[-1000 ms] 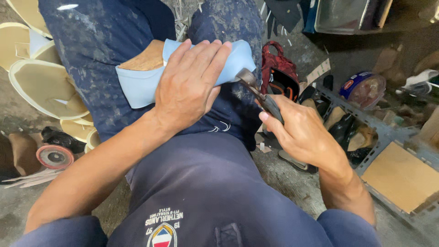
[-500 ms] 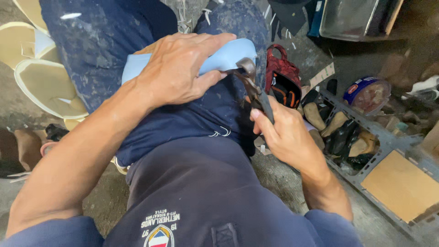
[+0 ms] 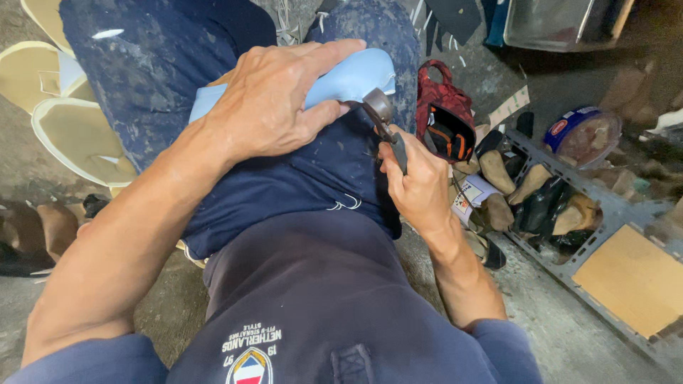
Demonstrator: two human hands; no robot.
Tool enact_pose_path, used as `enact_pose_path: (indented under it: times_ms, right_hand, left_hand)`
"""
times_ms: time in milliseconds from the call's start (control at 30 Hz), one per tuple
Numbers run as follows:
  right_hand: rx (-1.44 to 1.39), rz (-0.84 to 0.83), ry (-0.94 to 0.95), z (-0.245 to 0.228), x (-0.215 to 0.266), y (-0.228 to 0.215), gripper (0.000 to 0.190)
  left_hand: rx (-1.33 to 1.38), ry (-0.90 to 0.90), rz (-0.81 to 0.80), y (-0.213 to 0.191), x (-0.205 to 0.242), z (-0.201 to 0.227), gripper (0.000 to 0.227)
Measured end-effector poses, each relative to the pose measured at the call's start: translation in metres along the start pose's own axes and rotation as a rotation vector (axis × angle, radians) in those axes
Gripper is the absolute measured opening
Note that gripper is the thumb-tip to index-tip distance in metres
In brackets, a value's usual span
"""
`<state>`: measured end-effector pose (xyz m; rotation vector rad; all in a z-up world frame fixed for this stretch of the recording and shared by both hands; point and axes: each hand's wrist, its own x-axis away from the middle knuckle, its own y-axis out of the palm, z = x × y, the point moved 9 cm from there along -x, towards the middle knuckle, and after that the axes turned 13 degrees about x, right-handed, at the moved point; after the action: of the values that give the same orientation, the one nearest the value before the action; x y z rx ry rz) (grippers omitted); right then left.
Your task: The person pulls blue leather over a wooden shoe last using pliers and secures it with a hammer, then applies adhesive to a flat component.
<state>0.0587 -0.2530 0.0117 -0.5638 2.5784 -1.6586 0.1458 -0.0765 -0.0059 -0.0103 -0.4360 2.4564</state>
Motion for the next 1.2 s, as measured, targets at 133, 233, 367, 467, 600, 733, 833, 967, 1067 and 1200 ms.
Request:
enact_pose_path:
  times_ms: [133,233,367,467,600,733,833,967,1067,1200]
  right_hand:
    - [0.079,-0.098,-0.013,-0.004,0.01,-0.002,0.023]
    - [0.152,-0.086,-0.028,0.0,0.011,0.003,0.02]
    - [0.17,-0.103,0.006,0.007,0.007,0.01,0.022]
    - [0.124,-0.116,0.018,0.005,0.004,0.01,0.019]
    - [0.139,-0.118,0.033,0.004,0.0,0.005,0.018]
    - [-0.048,-0.423,0.095,0.004,-0.002,-0.003,0.023]
    - [-0.183,-0.56,0.133,-0.003,0.005,-0.007,0.031]
    - [-0.259,-0.317,0.234,-0.014,-0.001,-0.018,0.068]
    - [-0.173,-0.001,-0.031,-0.023,0.0,-0.021,0.059]
    - [0.217,0.077,-0.13,-0.013,-0.013,0.002,0.063]
  left_hand:
    - [-0.073,0.141,0.042,0.013,0.01,0.014,0.071]
    - [-0.132,0.122,0.046,0.015,0.009,0.017,0.072]
    - [0.026,-0.036,0.022,0.009,0.0,0.017,0.064]
    - [-0.013,-0.059,0.17,0.013,-0.003,0.005,0.04]
    - [0.015,-0.108,0.153,0.014,-0.006,-0.004,0.04]
    - [-0.067,-0.057,0.158,0.011,-0.013,-0.005,0.036]
    - [-0.13,-0.136,0.151,0.005,-0.024,-0.022,0.033]
    - [-0.138,-0.202,0.088,0.002,-0.034,-0.037,0.037]
    - [-0.09,-0.254,-0.024,-0.001,-0.034,-0.023,0.036]
    - [-0.073,-0.229,-0.03,-0.005,-0.035,-0.02,0.028]
